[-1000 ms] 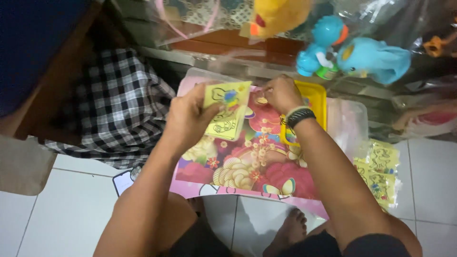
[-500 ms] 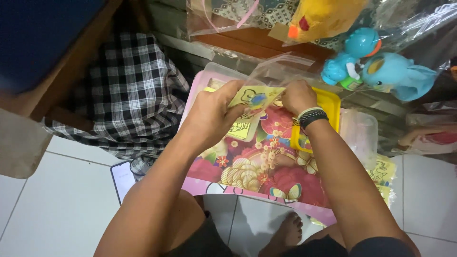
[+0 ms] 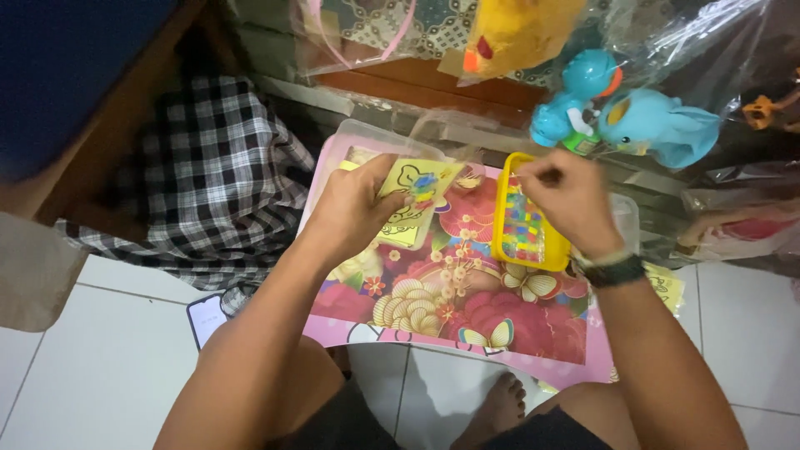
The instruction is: The person sits on the floor and packs small yellow paper cutouts with cartoon designs into clear plastic bags. They add colorful beads from a yellow tray into each bag, seal the bags, and place them on the floor.
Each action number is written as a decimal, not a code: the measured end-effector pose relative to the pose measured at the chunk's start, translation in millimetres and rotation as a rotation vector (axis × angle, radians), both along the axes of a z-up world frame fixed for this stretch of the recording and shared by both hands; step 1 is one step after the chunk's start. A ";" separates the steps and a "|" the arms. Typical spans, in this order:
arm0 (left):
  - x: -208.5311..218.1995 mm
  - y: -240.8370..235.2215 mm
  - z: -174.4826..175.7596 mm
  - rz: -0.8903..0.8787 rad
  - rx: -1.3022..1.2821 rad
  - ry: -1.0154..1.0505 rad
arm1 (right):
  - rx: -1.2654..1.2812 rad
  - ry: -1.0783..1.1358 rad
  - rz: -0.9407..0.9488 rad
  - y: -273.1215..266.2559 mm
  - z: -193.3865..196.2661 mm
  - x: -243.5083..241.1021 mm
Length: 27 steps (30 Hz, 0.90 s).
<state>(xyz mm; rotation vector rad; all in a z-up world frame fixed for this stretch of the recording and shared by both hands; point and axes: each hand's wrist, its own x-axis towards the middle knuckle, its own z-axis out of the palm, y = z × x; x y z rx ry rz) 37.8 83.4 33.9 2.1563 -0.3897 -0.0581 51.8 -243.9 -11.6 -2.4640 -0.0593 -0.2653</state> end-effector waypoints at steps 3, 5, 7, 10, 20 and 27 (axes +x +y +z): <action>0.0 -9.6 -11.8 -0.048 0.007 0.014 | 0.265 -0.066 0.060 -4.5 42.1 -44.2; -1.7 -19.2 -16.9 -0.093 0.014 0.019 | 0.426 -0.105 0.126 -7.7 59.2 -64.9; -7.7 -31.8 -15.6 -0.148 0.079 -0.025 | 0.566 -0.158 0.227 -7.4 70.9 -83.2; -15.9 -48.4 -27.6 -0.157 0.109 -0.040 | 0.534 -0.255 0.289 -1.4 76.5 -93.1; -28.7 -81.7 -38.3 -0.241 0.146 -0.050 | 0.151 -0.254 0.302 5.6 67.8 -90.2; -33.6 -87.6 -33.7 -0.285 0.136 0.010 | 0.079 -0.249 0.290 10.8 52.5 -87.8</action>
